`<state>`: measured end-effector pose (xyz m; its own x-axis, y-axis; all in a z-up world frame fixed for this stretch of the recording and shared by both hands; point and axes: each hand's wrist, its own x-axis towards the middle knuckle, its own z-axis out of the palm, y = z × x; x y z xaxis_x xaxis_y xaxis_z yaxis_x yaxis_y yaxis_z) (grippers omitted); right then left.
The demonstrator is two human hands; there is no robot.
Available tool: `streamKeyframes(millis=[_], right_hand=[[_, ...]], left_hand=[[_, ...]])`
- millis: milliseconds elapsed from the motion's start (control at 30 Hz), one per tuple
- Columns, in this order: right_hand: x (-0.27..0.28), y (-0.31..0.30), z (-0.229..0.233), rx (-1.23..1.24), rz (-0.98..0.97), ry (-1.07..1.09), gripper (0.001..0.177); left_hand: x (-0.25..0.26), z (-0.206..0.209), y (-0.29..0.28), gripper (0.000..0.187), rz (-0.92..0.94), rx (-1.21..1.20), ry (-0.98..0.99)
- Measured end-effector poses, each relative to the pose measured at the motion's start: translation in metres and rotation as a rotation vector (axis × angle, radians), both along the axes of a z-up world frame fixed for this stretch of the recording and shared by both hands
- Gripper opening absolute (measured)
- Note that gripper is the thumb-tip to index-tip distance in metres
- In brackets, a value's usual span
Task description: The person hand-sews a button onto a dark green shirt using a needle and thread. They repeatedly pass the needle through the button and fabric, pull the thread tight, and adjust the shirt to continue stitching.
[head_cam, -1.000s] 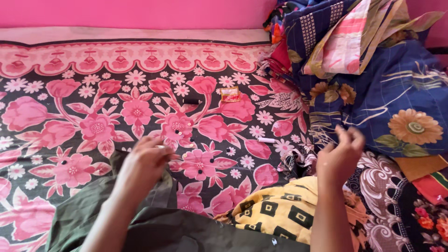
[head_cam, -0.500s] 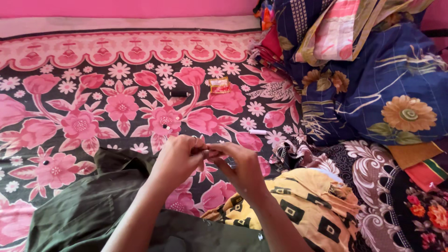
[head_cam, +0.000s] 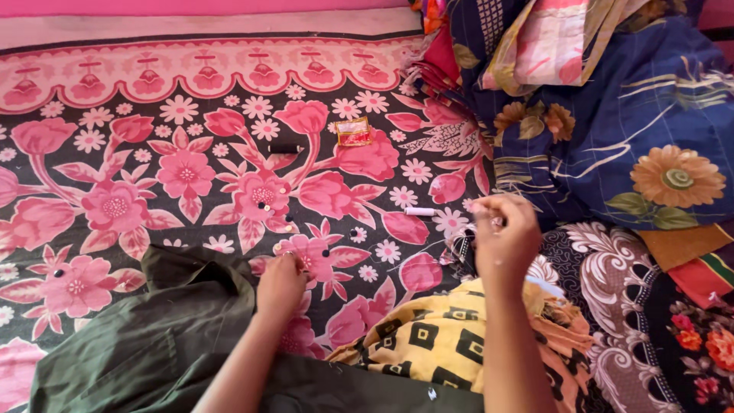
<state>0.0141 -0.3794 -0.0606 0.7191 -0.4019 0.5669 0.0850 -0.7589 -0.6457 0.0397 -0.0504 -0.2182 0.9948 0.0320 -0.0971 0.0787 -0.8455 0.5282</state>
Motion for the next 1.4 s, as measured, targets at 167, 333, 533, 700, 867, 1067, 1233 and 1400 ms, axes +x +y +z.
streamKeyframes(millis=[167, 333, 533, 700, 867, 1067, 1233, 1400], right_hand=[[0.009, 0.006, -0.013, 0.417, 0.142, 0.153, 0.008], [0.019, 0.025, -0.022, 0.694, 0.291, 0.214, 0.018], [0.010, 0.047, -0.027, 0.685, 0.485, 0.380, 0.024], [-0.007, 0.072, -0.015, 0.829, 0.652, 0.675, 0.024], [-0.021, 0.096, 0.009, 0.884, 0.830, 0.842, 0.029], [-0.033, 0.109, 0.012, 0.863, 0.973, 0.876, 0.034], [-0.036, 0.114, 0.003, 0.876, 0.978, 0.862, 0.034], [-0.034, 0.109, -0.009, 0.886, 0.967, 0.967, 0.026]], left_hand=[[-0.004, -0.063, -0.011, 0.019, 0.071, 0.085, -0.168], [-0.006, -0.088, -0.004, 0.015, -0.014, -0.010, -0.289], [-0.019, -0.017, -0.004, 0.017, -0.068, -0.456, -0.400], [-0.066, 0.104, -0.016, 0.017, -0.147, -0.610, -0.602], [-0.091, 0.173, -0.014, 0.031, -0.232, -0.697, -0.639], [-0.101, 0.175, -0.006, 0.037, -0.337, -0.678, -0.635], [-0.103, 0.175, -0.002, 0.028, -0.412, -0.571, -0.654], [-0.099, 0.174, 0.008, 0.025, -0.469, -0.451, -0.580]])
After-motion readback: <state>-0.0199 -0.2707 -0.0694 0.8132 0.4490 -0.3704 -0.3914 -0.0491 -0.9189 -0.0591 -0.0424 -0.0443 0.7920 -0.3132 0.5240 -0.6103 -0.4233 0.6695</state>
